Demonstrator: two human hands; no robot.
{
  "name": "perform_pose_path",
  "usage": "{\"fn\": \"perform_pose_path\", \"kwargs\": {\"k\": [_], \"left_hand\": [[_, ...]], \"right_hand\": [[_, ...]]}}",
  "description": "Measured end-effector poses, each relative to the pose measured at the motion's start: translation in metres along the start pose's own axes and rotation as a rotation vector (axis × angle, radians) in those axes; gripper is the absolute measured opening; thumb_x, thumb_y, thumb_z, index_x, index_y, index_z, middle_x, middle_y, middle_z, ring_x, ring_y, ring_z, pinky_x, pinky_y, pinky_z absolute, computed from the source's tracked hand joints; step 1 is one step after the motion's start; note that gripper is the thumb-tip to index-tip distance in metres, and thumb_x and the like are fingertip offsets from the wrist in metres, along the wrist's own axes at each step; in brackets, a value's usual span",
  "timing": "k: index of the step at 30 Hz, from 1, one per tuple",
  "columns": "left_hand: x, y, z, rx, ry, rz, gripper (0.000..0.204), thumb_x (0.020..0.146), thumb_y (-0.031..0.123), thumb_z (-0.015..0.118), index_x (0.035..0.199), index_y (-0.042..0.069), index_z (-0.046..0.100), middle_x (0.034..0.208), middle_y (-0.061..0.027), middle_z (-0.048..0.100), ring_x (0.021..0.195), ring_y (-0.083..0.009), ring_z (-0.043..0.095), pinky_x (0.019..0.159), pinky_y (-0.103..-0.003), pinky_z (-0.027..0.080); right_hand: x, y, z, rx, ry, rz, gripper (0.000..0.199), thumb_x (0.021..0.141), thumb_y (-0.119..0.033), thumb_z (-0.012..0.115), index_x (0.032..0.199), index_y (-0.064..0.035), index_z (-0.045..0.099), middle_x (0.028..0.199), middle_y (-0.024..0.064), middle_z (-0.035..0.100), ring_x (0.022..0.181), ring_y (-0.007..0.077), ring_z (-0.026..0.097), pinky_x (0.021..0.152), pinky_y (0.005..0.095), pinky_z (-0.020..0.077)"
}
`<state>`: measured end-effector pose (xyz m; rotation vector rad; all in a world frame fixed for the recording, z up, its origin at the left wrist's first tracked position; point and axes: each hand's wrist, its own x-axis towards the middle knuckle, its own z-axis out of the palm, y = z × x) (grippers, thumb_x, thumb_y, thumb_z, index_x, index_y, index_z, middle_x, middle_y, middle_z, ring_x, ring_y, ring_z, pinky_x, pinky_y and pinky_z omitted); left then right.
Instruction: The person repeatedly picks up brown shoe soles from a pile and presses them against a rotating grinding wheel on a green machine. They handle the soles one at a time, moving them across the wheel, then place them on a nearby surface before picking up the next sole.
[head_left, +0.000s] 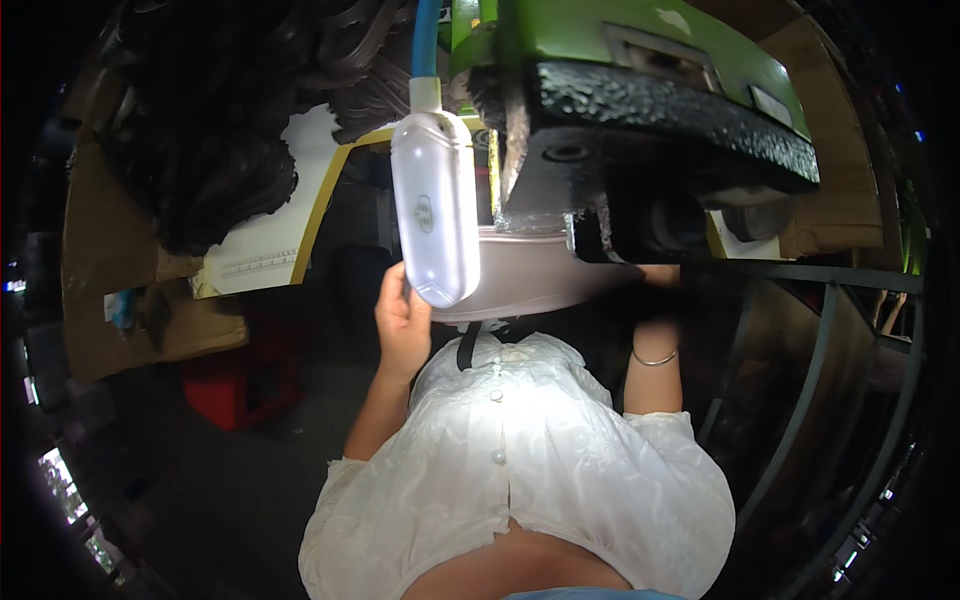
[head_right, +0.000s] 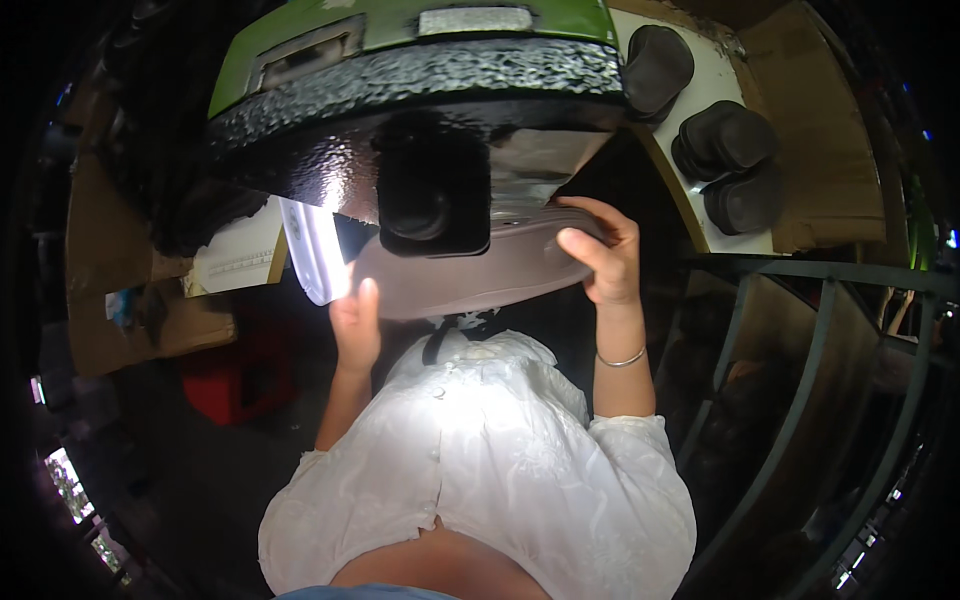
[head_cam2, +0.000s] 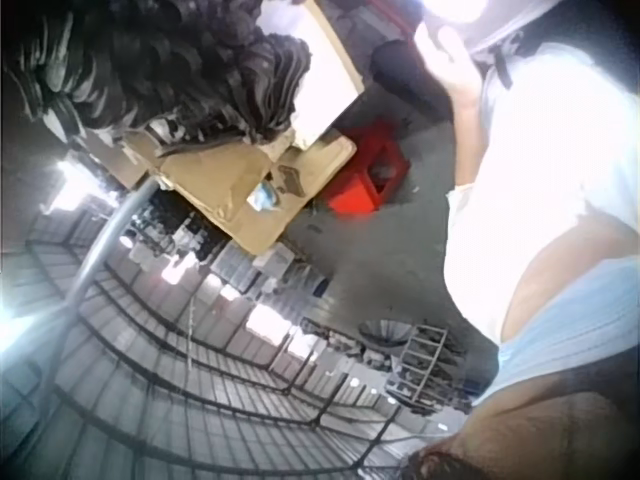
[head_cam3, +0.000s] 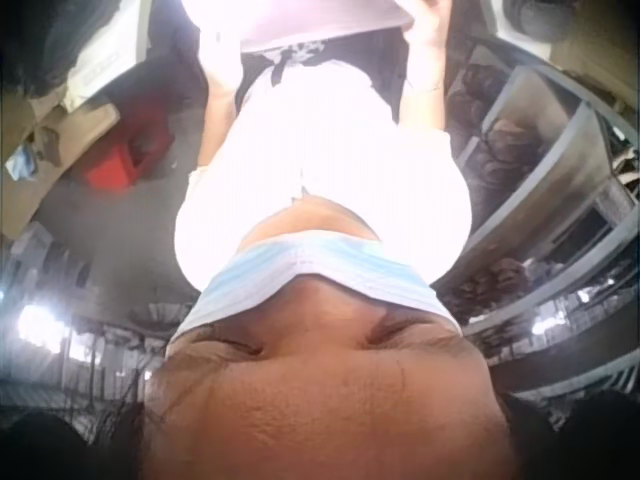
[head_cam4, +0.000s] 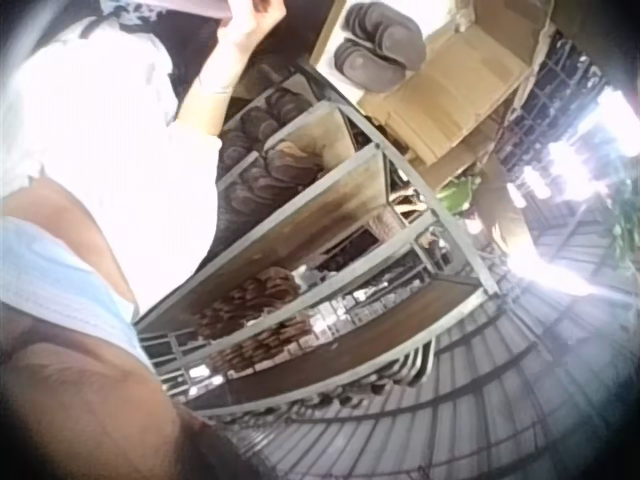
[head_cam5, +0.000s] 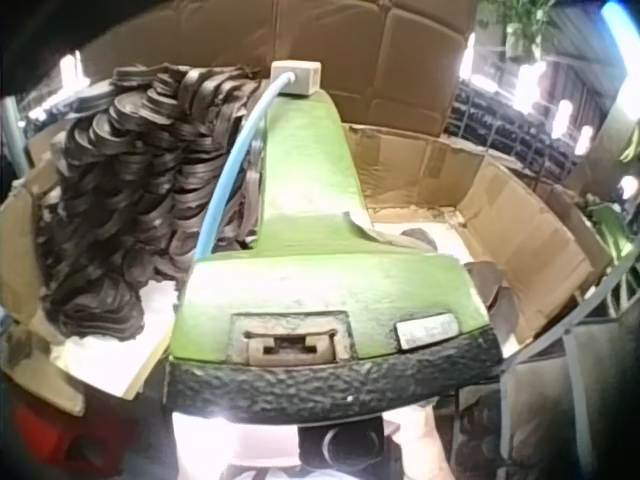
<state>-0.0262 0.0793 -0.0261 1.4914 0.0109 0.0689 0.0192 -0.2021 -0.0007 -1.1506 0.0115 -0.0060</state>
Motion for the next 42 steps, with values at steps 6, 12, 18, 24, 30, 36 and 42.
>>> {"fn": "perform_pose_path", "kwargs": {"k": [6, 12, 18, 24, 30, 36, 42], "left_hand": [[-0.001, -0.004, -0.044, 0.076, 0.162, -0.044, 0.022, 0.089, 0.009, 0.039, 0.107, -0.003, 0.046, 0.094, -0.0043, 0.054, 0.082, -0.0071, 0.049, 0.076, -0.021, 0.04], [0.002, -0.019, -0.059, 0.211, -0.13, -0.269, 0.025, 0.077, -0.001, 0.043, 0.1, -0.003, 0.052, 0.081, -0.0001, 0.055, 0.068, -0.0031, 0.047, 0.06, -0.018, 0.04], [-0.003, -0.052, -0.012, 0.475, -0.587, -0.385, 0.026, 0.069, 0.01, 0.057, 0.093, -0.002, 0.059, 0.075, -0.0126, 0.062, 0.071, -0.0159, 0.06, 0.064, -0.029, 0.047], [-0.02, -0.056, 0.063, 0.365, -0.881, -0.12, 0.039, 0.073, 0.034, 0.065, 0.095, 0.003, 0.06, 0.085, -0.0148, 0.062, 0.076, -0.0269, 0.06, 0.069, -0.033, 0.047], [0.003, -0.04, 0.049, 0.416, -0.622, -0.246, 0.03, 0.078, 0.022, 0.064, 0.098, 0.0, 0.06, 0.074, -0.0069, 0.063, 0.065, -0.012, 0.058, 0.064, -0.024, 0.047], [0.018, -0.038, 0.033, 0.456, -0.529, -0.211, 0.028, 0.079, 0.018, 0.063, 0.098, -0.003, 0.059, 0.07, -0.0057, 0.061, 0.062, -0.0067, 0.052, 0.06, -0.022, 0.044], [0.063, -0.009, -0.017, 0.681, -0.018, 0.277, 0.015, 0.072, 0.012, 0.061, 0.085, 0.005, 0.06, 0.083, -0.0116, 0.059, 0.08, -0.0293, 0.055, 0.074, -0.038, 0.041]], "right_hand": [[-0.004, -0.002, 0.072, -0.283, -0.106, -0.241, 0.024, 0.07, 0.005, 0.066, 0.093, 0.0029, 0.062, 0.099, 0.0063, 0.057, 0.085, 0.011, 0.055, 0.077, 0.0236, 0.0446], [0.001, 0.009, 0.086, -0.204, -0.189, -0.107, 0.031, 0.069, 0.009, 0.066, 0.098, 0.0049, 0.056, 0.095, 0.0058, 0.06, 0.083, 0.0106, 0.057, 0.071, 0.0226, 0.0482], [0.011, -0.001, 0.084, -0.441, -0.328, -0.182, 0.031, 0.065, 0.005, 0.071, 0.093, 0.002, 0.059, 0.087, 0.0038, 0.063, 0.076, 0.0085, 0.058, 0.064, 0.0212, 0.0481], [0.01, -0.029, 0.088, -0.746, -0.311, -0.143, 0.026, 0.067, -0.013, 0.073, 0.087, -0.0013, 0.063, 0.082, 0.0073, 0.065, 0.077, 0.0147, 0.061, 0.072, 0.0262, 0.047], [0.032, -0.065, -0.011, -0.346, 0.635, -0.745, 0.024, 0.085, -0.004, 0.051, 0.108, 0.0006, 0.05, 0.098, 0.0078, 0.056, 0.084, 0.0117, 0.057, 0.07, 0.0207, 0.0482], [0.094, -0.055, -0.051, -0.276, 0.568, -0.467, 0.05, 0.084, -0.014, 0.053, 0.129, -0.0031, 0.032, 0.083, 0.0094, 0.06, 0.056, 0.0136, 0.058, 0.048, 0.023, 0.0468], [0.116, 0.017, -0.082, -0.108, 0.543, -0.384, 0.051, 0.084, -0.01, 0.051, 0.13, -0.0039, 0.028, 0.101, 0.0138, 0.054, 0.068, 0.0163, 0.058, 0.053, 0.0246, 0.0485]]}}
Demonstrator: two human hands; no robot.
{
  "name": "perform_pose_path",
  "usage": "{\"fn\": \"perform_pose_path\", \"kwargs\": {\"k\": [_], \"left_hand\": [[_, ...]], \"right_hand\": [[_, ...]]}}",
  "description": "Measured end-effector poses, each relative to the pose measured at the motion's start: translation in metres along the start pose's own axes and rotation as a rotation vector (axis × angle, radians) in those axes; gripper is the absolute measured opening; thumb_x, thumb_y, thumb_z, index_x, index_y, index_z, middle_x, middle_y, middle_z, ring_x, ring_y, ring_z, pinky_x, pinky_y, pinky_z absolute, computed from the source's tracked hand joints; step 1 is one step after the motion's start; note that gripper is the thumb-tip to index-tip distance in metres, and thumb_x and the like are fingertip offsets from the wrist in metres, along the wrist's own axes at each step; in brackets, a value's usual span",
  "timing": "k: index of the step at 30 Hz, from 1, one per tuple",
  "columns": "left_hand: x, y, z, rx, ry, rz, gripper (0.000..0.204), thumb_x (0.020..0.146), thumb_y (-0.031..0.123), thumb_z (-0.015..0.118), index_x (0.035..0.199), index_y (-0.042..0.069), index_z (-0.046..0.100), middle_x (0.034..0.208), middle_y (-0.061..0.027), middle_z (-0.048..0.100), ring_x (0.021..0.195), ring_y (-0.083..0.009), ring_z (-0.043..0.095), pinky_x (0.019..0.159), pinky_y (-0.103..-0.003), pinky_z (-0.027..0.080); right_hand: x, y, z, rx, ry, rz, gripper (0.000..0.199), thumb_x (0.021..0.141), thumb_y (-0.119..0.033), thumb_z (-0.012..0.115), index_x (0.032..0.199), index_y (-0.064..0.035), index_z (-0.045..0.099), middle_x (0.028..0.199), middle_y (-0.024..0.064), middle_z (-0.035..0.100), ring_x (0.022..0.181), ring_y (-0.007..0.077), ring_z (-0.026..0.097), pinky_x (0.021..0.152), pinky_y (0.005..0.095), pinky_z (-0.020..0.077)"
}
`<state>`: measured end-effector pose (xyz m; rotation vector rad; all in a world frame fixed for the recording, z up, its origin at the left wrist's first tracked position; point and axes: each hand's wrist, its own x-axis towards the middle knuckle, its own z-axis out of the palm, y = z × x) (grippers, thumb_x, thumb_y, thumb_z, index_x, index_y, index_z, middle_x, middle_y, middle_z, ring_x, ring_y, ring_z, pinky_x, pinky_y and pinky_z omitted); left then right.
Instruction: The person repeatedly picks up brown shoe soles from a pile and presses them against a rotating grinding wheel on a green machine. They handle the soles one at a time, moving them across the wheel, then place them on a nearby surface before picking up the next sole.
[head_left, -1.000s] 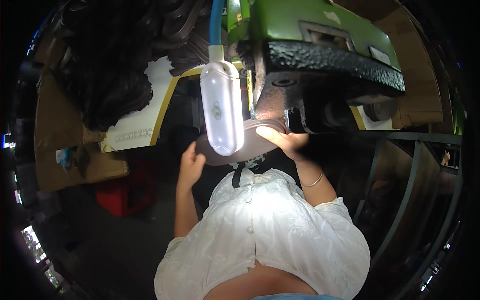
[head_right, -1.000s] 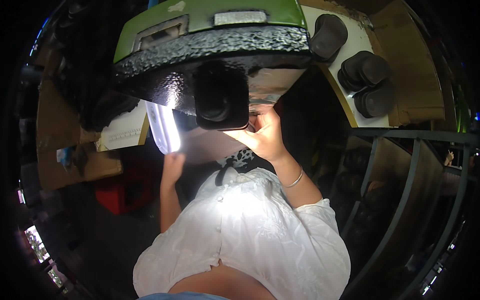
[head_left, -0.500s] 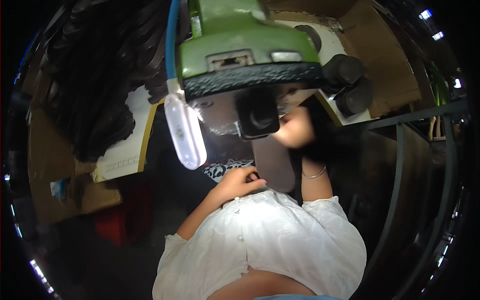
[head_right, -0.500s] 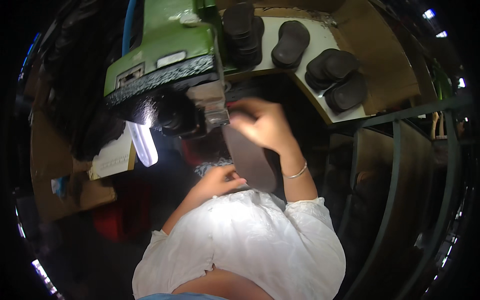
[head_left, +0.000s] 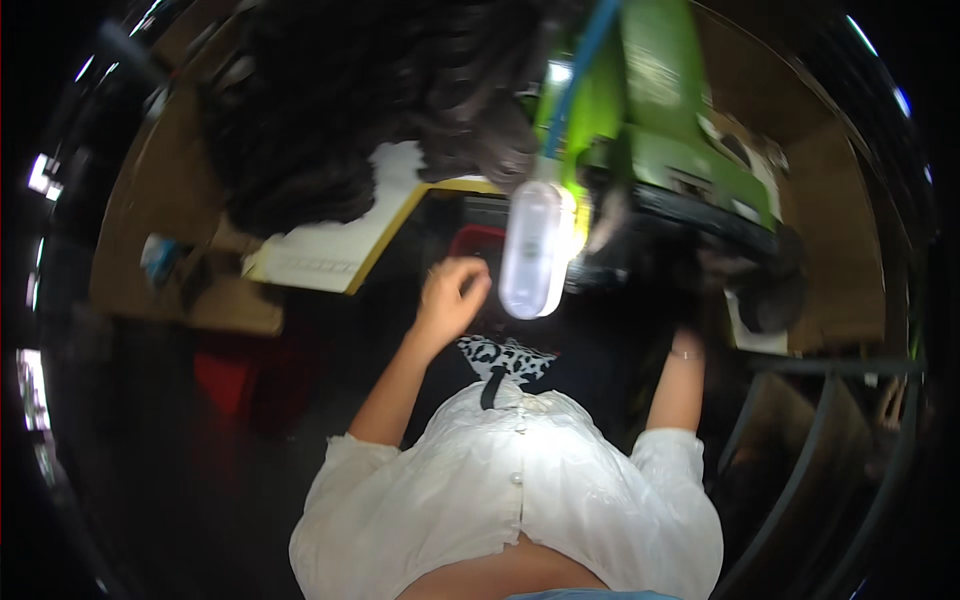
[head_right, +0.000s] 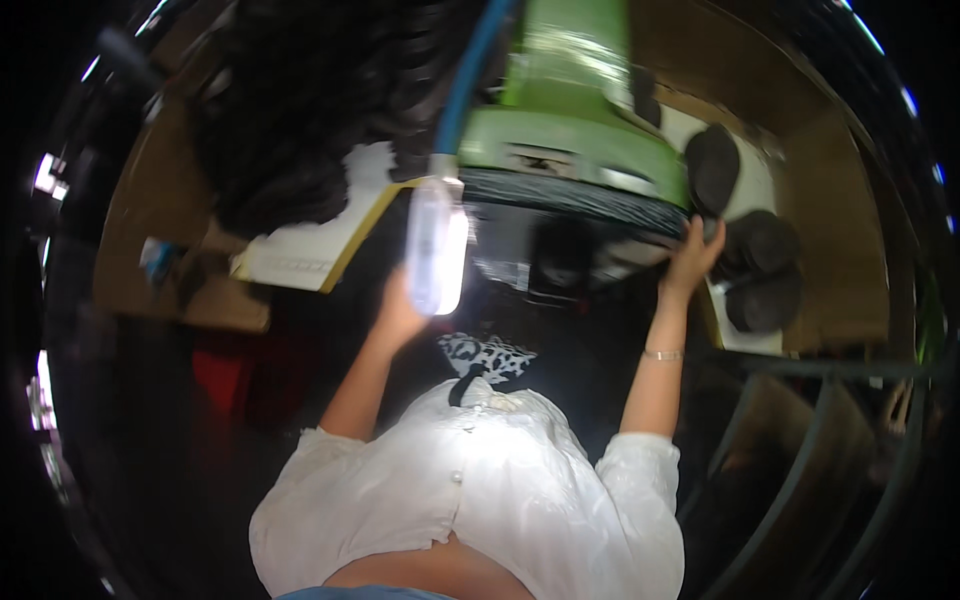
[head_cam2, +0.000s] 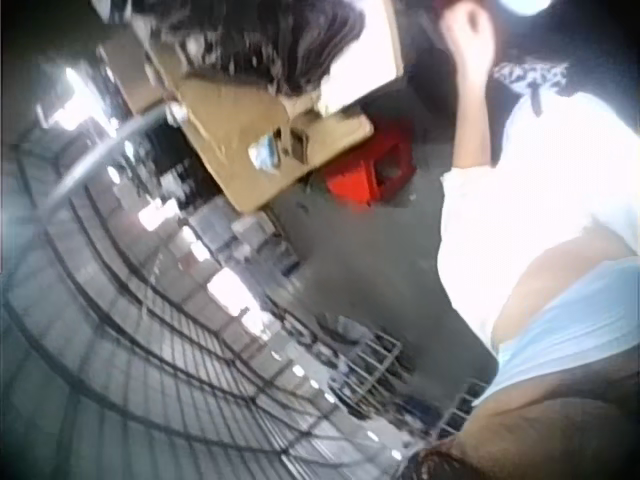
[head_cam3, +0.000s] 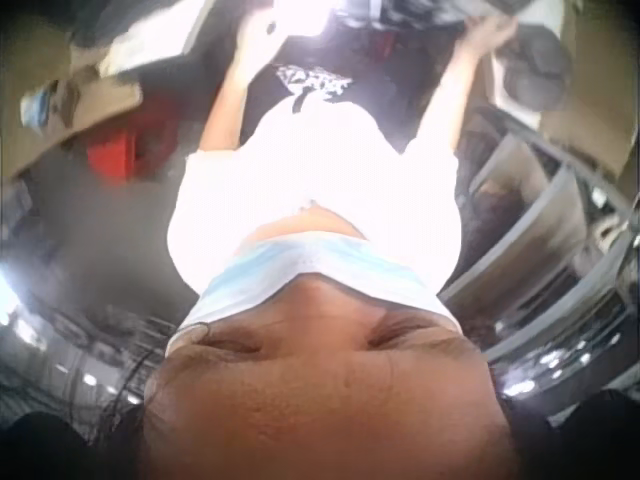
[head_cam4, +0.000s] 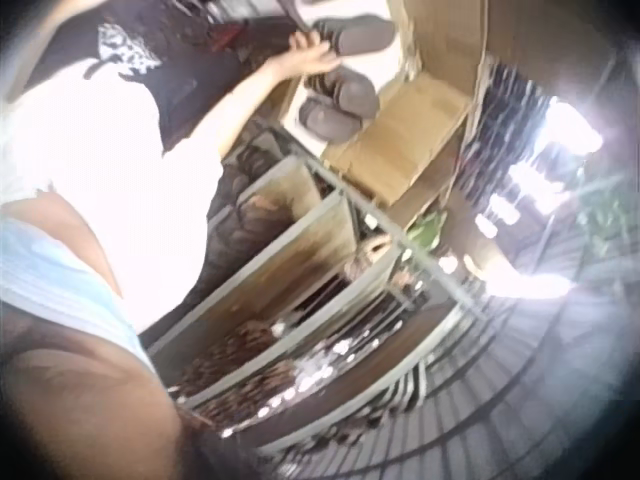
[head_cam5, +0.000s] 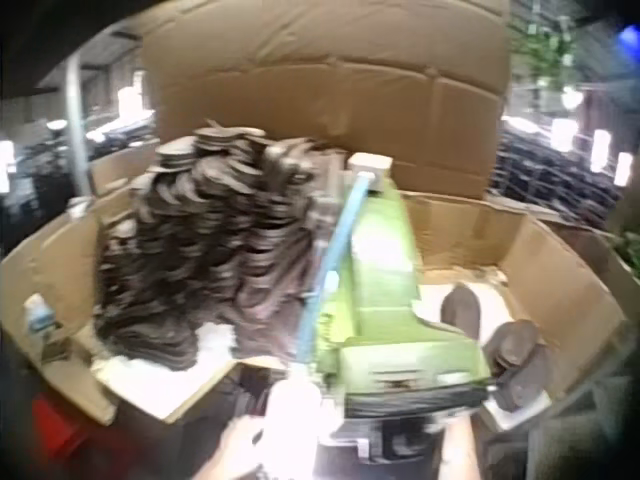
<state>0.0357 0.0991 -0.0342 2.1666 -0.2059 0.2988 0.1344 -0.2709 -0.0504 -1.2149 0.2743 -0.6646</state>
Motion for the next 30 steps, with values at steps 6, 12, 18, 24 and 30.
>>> {"fn": "perform_pose_path", "kwargs": {"k": [6, 12, 18, 24, 30], "left_hand": [[0.079, -0.067, -0.109, 0.756, 0.754, 0.011, 0.042, 0.069, 0.013, 0.063, 0.107, 0.006, 0.048, 0.106, -0.0131, 0.048, 0.104, -0.0335, 0.041, 0.09, -0.043, 0.032], [0.094, -0.095, -0.176, 0.906, 0.414, -0.181, 0.036, 0.063, 0.007, 0.061, 0.097, 0.013, 0.051, 0.098, -0.0087, 0.052, 0.095, -0.0313, 0.05, 0.087, -0.043, 0.035], [0.034, 0.027, -0.102, 0.426, 0.376, 0.228, 0.031, 0.058, 0.003, 0.065, 0.086, 0.006, 0.052, 0.084, -0.0097, 0.053, 0.081, -0.0285, 0.052, 0.073, -0.037, 0.044], [-0.045, 0.059, 0.02, -0.623, 0.012, -0.172, 0.085, 0.058, 0.003, 0.068, 0.132, 0.002, 0.024, 0.079, -0.0046, 0.048, 0.072, -0.0116, 0.049, 0.065, -0.026, 0.046], [-0.042, 0.066, 0.036, -0.187, 0.004, 0.072, 0.045, 0.066, 0.002, 0.063, 0.111, 0.001, 0.056, 0.077, -0.0063, 0.048, 0.064, -0.0133, 0.048, 0.057, -0.025, 0.042]], "right_hand": [[-0.043, 0.08, -0.06, -0.118, -0.069, 0.132, 0.047, 0.083, -0.005, 0.053, 0.125, 0.0003, 0.034, 0.11, 0.0068, 0.047, 0.094, 0.0116, 0.048, 0.088, 0.0228, 0.0356], [-0.086, 0.052, -0.038, -0.255, -0.199, 0.199, 0.037, 0.082, -0.007, 0.055, 0.116, 0.0028, 0.044, 0.104, 0.0065, 0.053, 0.09, 0.0124, 0.05, 0.078, 0.0226, 0.0381], [-0.133, 0.031, -0.02, -0.566, -0.507, 0.054, 0.058, 0.072, -0.01, 0.061, 0.121, 0.0037, 0.034, 0.113, 0.016, 0.044, 0.097, 0.0223, 0.045, 0.079, 0.0301, 0.037], [-0.22, 0.026, 0.031, -0.628, -1.119, 0.13, 0.094, 0.062, -0.019, 0.074, 0.134, 0.0023, 0.018, 0.136, 0.0227, 0.027, 0.125, 0.0311, 0.031, 0.1, 0.0374, 0.0287], [-0.23, 0.013, 0.005, -0.489, -1.034, 0.091, 0.105, 0.064, -0.017, 0.07, 0.136, 0.0036, -0.004, 0.14, 0.0254, 0.01, 0.131, 0.0333, 0.016, 0.105, 0.0364, 0.0206]]}}
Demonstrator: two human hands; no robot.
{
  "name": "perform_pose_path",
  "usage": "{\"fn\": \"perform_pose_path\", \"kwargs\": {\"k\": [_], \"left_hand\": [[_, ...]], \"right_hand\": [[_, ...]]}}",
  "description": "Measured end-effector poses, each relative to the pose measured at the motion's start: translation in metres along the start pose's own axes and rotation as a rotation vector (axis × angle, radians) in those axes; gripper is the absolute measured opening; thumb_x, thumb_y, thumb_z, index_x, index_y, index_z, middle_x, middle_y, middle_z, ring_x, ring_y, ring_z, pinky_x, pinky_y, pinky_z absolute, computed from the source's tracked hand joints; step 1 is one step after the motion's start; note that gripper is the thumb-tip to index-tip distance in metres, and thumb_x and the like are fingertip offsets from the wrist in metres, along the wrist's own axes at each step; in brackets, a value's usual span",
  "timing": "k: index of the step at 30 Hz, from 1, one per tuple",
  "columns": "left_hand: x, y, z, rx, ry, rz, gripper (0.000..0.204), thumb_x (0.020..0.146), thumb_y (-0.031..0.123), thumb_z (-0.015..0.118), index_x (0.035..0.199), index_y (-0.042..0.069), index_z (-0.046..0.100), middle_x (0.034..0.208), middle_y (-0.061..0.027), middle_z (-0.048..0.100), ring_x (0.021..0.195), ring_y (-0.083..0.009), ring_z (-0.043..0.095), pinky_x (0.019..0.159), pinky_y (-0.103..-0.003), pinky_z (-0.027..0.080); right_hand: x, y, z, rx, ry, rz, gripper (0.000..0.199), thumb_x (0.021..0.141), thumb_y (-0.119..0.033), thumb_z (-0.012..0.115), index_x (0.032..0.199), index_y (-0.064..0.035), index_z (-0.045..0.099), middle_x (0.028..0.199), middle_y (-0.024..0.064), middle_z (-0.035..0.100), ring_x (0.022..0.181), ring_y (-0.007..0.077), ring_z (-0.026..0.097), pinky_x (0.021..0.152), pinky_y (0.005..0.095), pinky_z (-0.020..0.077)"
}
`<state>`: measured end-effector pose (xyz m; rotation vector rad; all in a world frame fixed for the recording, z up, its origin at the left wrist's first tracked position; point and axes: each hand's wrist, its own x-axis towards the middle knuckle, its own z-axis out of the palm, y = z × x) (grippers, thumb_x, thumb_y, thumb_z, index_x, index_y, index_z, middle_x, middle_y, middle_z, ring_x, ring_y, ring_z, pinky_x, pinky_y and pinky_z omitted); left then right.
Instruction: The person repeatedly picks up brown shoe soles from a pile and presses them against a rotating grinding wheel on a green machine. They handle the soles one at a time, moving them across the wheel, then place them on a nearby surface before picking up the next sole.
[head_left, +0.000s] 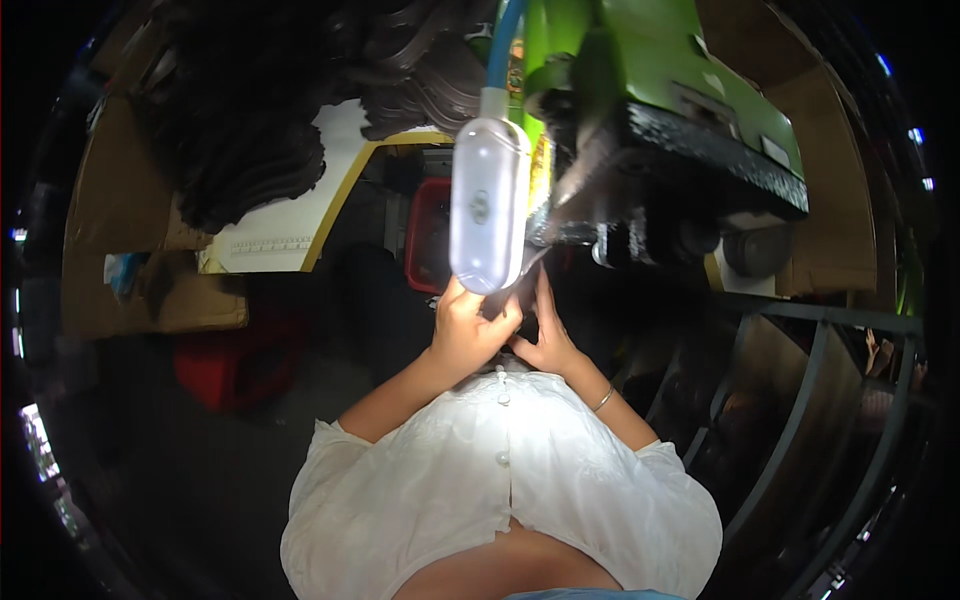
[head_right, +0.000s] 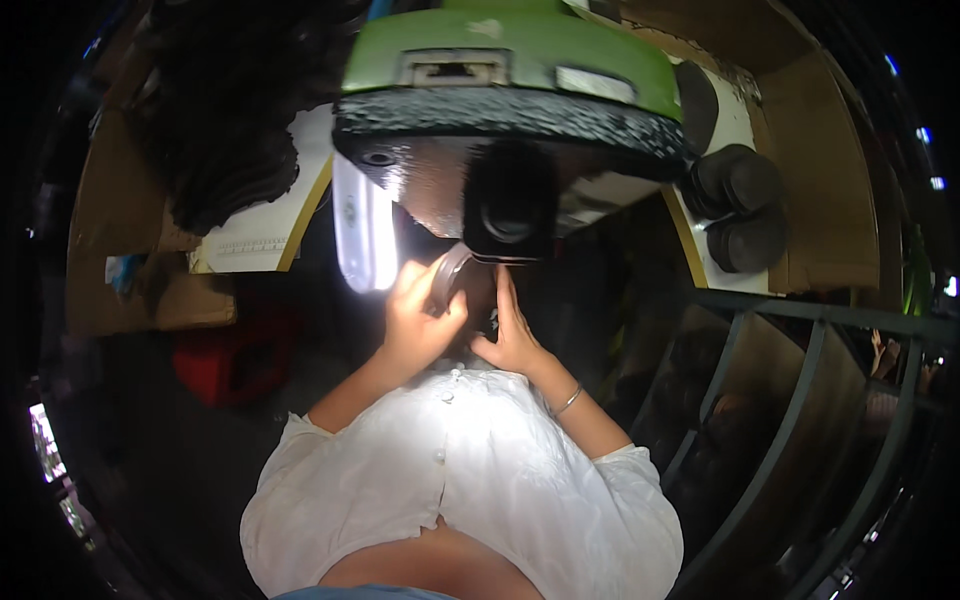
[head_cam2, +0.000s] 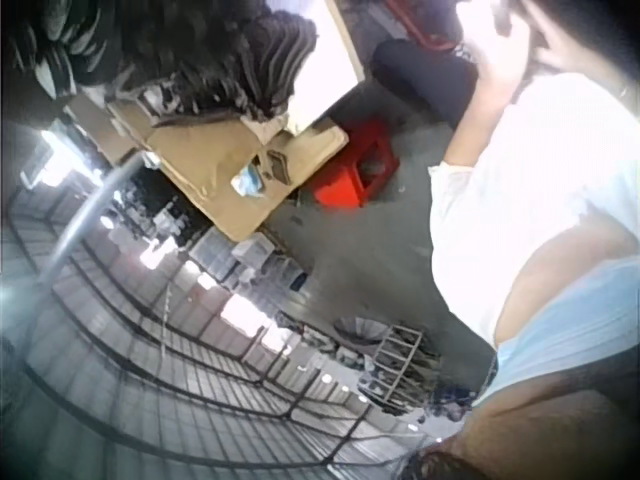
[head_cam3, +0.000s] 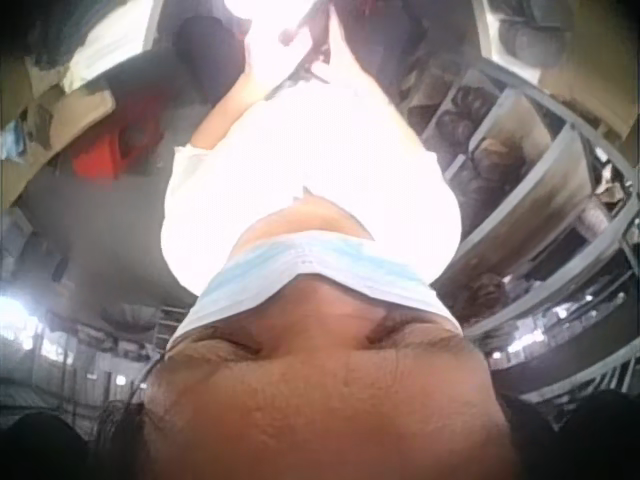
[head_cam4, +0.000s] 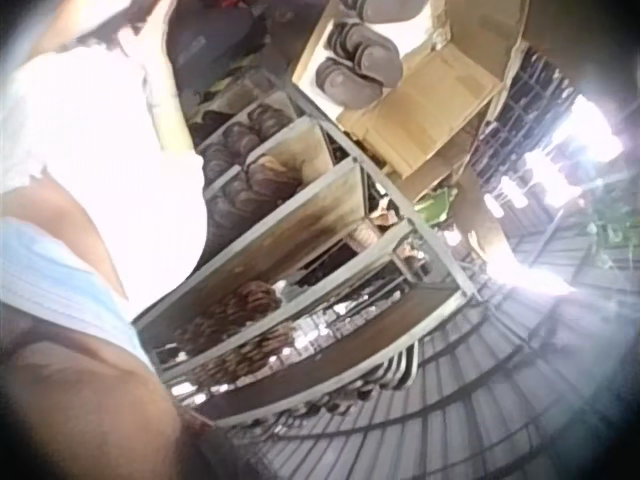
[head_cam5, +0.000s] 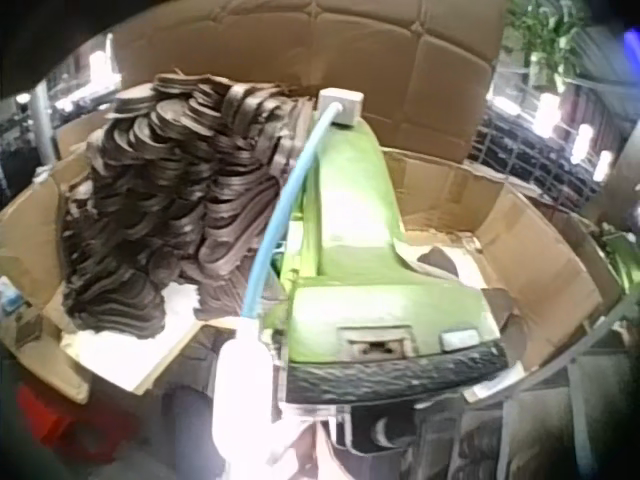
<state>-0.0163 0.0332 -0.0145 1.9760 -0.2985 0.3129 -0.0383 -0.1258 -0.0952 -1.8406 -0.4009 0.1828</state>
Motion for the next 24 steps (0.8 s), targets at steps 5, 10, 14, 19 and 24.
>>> {"fn": "perform_pose_path", "kwargs": {"k": [5, 10, 14, 19, 24], "left_hand": [[0.007, 0.018, 0.013, -0.257, -0.178, -0.337, 0.045, 0.069, 0.008, 0.069, 0.111, 0.001, 0.054, 0.083, -0.0042, 0.047, 0.069, -0.0105, 0.047, 0.058, -0.022, 0.041], [0.023, 0.017, 0.014, 0.039, -0.1, 0.098, 0.059, 0.067, 0.028, 0.075, 0.112, -0.001, 0.051, 0.095, -0.0138, 0.051, 0.079, -0.024, 0.056, 0.069, -0.031, 0.047], [0.029, 0.004, 0.026, -0.528, -0.414, -0.408, 0.032, 0.077, 0.027, 0.066, 0.093, 0.0, 0.062, 0.082, -0.0101, 0.06, 0.072, -0.0172, 0.058, 0.067, -0.028, 0.046], [0.05, 0.027, 0.016, -0.421, -0.279, -0.345, 0.031, 0.078, 0.027, 0.065, 0.092, 0.0, 0.062, 0.084, -0.0086, 0.063, 0.072, -0.0152, 0.058, 0.068, -0.027, 0.046], [0.03, 0.022, 0.009, -0.617, -0.285, -0.479, 0.029, 0.082, 0.023, 0.061, 0.101, 0.001, 0.057, 0.091, -0.0068, 0.062, 0.083, -0.0132, 0.057, 0.076, -0.027, 0.045]], "right_hand": [[-0.004, -0.006, 0.012, -0.203, 0.19, 0.096, 0.098, 0.067, -0.017, 0.068, 0.135, 0.0049, 0.002, 0.139, 0.0272, 0.012, 0.129, 0.0357, 0.021, 0.101, 0.0364, 0.0274], [-0.017, 0.016, -0.005, 0.377, 0.221, 0.302, 0.037, 0.077, -0.008, 0.06, 0.112, -0.0009, 0.051, 0.103, 0.0076, 0.058, 0.098, 0.0174, 0.054, 0.083, 0.0282, 0.0423], [-0.013, 0.0, -0.015, 0.512, -0.014, 0.362, 0.042, 0.076, -0.005, 0.062, 0.115, -0.0003, 0.048, 0.111, 0.0096, 0.054, 0.103, 0.0178, 0.051, 0.084, 0.029, 0.0419], [-0.007, -0.014, -0.004, 0.504, -0.178, 0.482, 0.05, 0.072, -0.011, 0.068, 0.116, 0.0003, 0.047, 0.112, 0.0112, 0.054, 0.105, 0.0195, 0.05, 0.087, 0.031, 0.0409], [-0.035, 0.001, -0.031, 0.323, -0.15, 0.531, 0.038, 0.067, -0.02, 0.074, 0.095, 0.0031, 0.062, 0.088, 0.0096, 0.064, 0.083, 0.0155, 0.058, 0.075, 0.0267, 0.0443]]}}
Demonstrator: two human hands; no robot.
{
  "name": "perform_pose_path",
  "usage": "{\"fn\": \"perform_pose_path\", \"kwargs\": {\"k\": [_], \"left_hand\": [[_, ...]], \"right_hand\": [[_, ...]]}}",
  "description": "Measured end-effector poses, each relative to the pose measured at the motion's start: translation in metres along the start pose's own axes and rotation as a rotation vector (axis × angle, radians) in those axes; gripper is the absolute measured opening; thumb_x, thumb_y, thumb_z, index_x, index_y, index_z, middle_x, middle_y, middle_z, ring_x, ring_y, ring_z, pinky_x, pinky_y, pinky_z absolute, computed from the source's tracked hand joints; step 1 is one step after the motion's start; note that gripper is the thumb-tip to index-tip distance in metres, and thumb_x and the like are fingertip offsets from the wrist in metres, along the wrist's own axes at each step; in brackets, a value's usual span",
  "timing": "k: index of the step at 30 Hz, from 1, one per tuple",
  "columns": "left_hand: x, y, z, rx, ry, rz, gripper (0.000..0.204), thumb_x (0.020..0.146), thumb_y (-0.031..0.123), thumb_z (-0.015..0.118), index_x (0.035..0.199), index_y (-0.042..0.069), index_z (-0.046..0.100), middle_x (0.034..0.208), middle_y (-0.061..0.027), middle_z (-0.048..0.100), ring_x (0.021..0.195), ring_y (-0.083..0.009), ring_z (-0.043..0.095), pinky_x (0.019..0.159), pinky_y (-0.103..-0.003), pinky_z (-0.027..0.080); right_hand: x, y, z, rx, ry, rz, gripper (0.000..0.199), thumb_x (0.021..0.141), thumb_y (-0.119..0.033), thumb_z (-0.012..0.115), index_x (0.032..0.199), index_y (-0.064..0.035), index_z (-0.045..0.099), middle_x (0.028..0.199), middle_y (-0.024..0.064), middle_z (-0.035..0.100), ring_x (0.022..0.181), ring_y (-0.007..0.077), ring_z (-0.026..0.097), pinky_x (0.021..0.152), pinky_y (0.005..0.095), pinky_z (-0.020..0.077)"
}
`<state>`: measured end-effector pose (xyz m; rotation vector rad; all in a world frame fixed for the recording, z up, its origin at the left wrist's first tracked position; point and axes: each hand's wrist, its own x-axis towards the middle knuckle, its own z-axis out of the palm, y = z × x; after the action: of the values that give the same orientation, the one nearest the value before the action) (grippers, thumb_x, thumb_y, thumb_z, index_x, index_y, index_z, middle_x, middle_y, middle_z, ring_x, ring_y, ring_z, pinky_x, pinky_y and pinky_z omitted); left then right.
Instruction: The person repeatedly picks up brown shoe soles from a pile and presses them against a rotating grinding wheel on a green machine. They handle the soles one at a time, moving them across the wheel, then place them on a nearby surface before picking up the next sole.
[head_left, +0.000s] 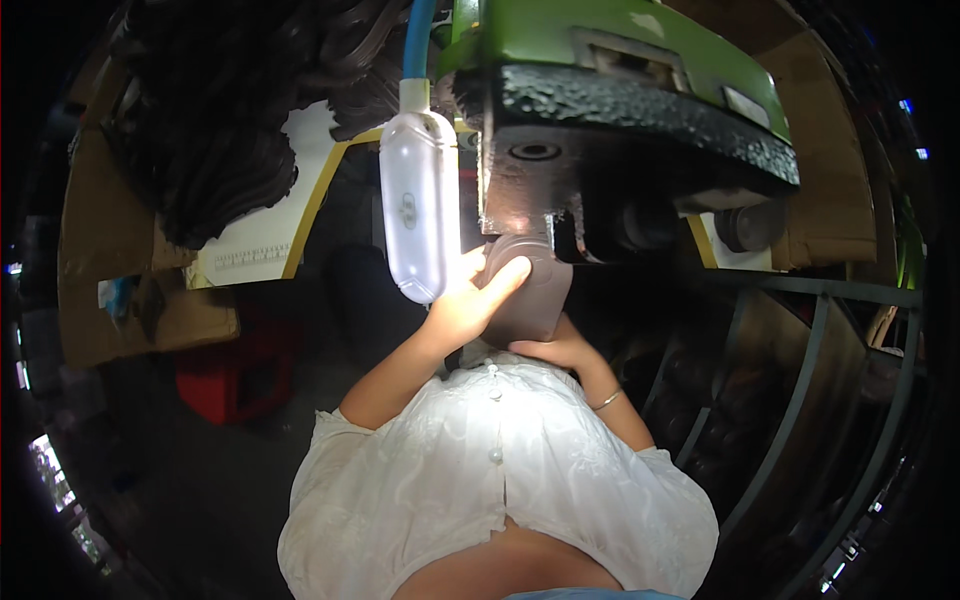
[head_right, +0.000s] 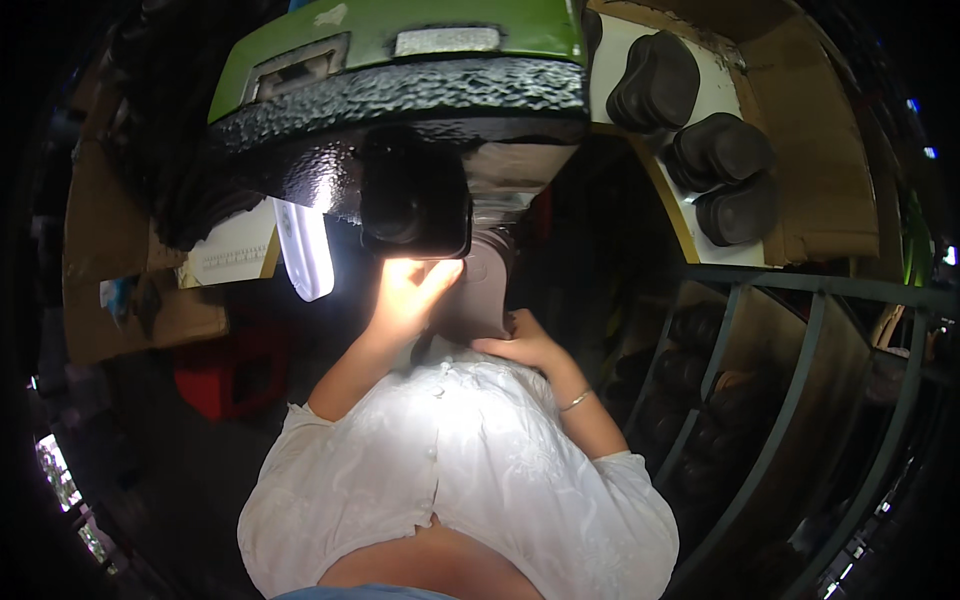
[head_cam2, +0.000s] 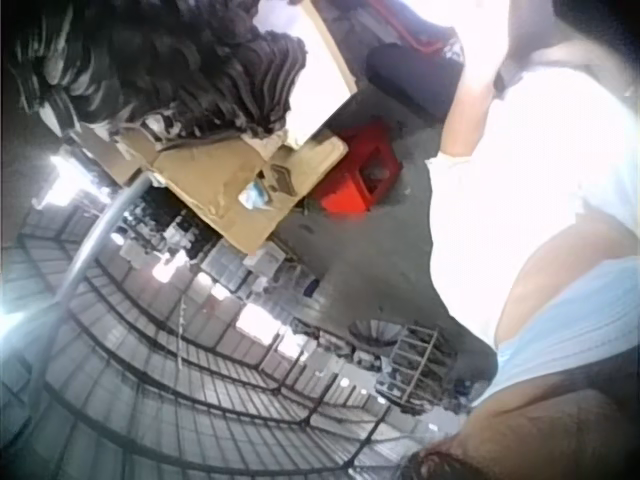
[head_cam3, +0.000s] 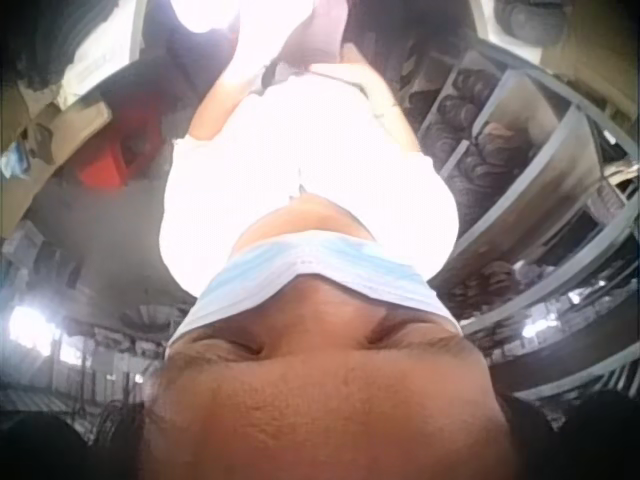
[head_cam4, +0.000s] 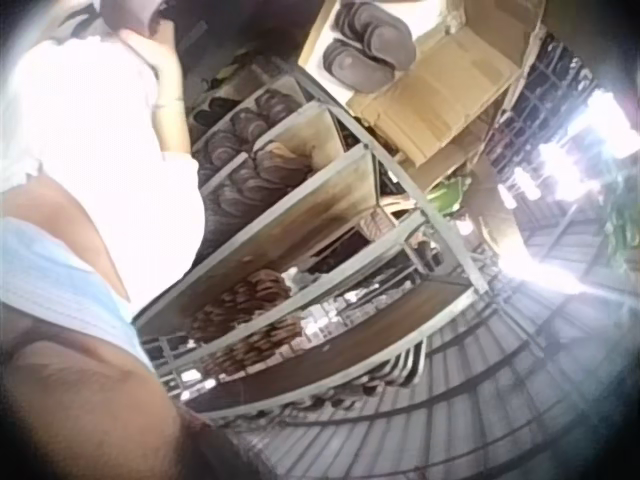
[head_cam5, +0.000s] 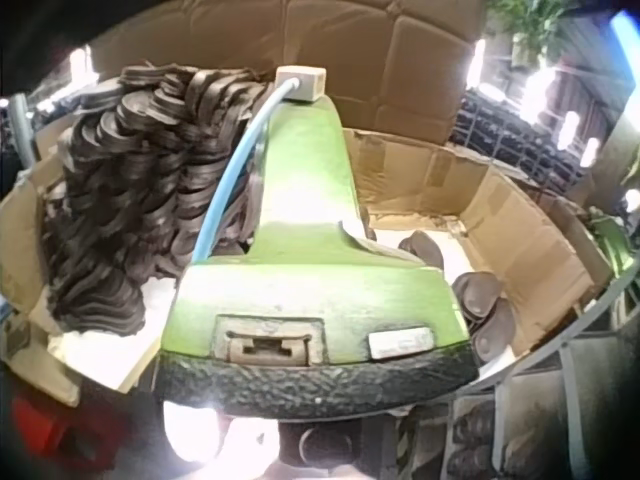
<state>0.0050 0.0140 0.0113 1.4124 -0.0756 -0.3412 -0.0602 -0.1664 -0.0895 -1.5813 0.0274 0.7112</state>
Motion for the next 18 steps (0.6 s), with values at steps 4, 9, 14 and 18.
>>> {"fn": "perform_pose_path", "kwargs": {"k": [4, 9, 14, 18], "left_hand": [[-0.004, 0.0, -0.002, -0.131, -0.063, 0.079, 0.026, 0.086, 0.017, 0.056, 0.107, 0.001, 0.054, 0.096, -0.0052, 0.059, 0.087, -0.0111, 0.055, 0.076, -0.026, 0.044], [-0.008, -0.004, -0.006, -0.08, -0.032, 0.0, 0.029, 0.083, 0.013, 0.059, 0.109, 0.0, 0.053, 0.095, -0.004, 0.059, 0.083, -0.009, 0.054, 0.076, -0.025, 0.044], [-0.012, -0.015, -0.019, -0.141, 0.038, 0.084, 0.037, 0.083, 0.011, 0.058, 0.116, 0.0, 0.047, 0.1, -0.0027, 0.055, 0.088, -0.0082, 0.05, 0.078, -0.024, 0.042], [-0.023, 0.0, -0.044, -0.187, 0.144, 0.192, 0.031, 0.082, 0.002, 0.056, 0.112, -0.002, 0.048, 0.104, -0.0062, 0.056, 0.094, -0.0101, 0.052, 0.082, -0.025, 0.042]], "right_hand": [[-0.024, 0.0, -0.066, -0.02, 0.049, -0.075, 0.029, 0.062, -0.016, 0.078, 0.078, 0.0036, 0.064, 0.072, 0.0038, 0.062, 0.069, 0.0073, 0.052, 0.063, 0.023, 0.0416], [-0.045, -0.05, -0.121, 0.311, 0.315, -0.361, 0.026, 0.06, -0.001, 0.068, 0.085, 0.0047, 0.061, 0.086, 0.0083, 0.062, 0.079, 0.0151, 0.057, 0.075, 0.0257, 0.0431], [-0.023, -0.096, -0.112, 0.452, 0.466, -0.586, 0.034, 0.066, -0.001, 0.06, 0.099, 0.0046, 0.055, 0.093, 0.0123, 0.061, 0.083, 0.0181, 0.059, 0.078, 0.0263, 0.0446], [-0.003, -0.099, -0.102, 0.364, 0.334, -0.644, 0.032, 0.067, -0.002, 0.061, 0.097, 0.0044, 0.055, 0.087, 0.0085, 0.06, 0.077, 0.0142, 0.057, 0.074, 0.0242, 0.0439]]}}
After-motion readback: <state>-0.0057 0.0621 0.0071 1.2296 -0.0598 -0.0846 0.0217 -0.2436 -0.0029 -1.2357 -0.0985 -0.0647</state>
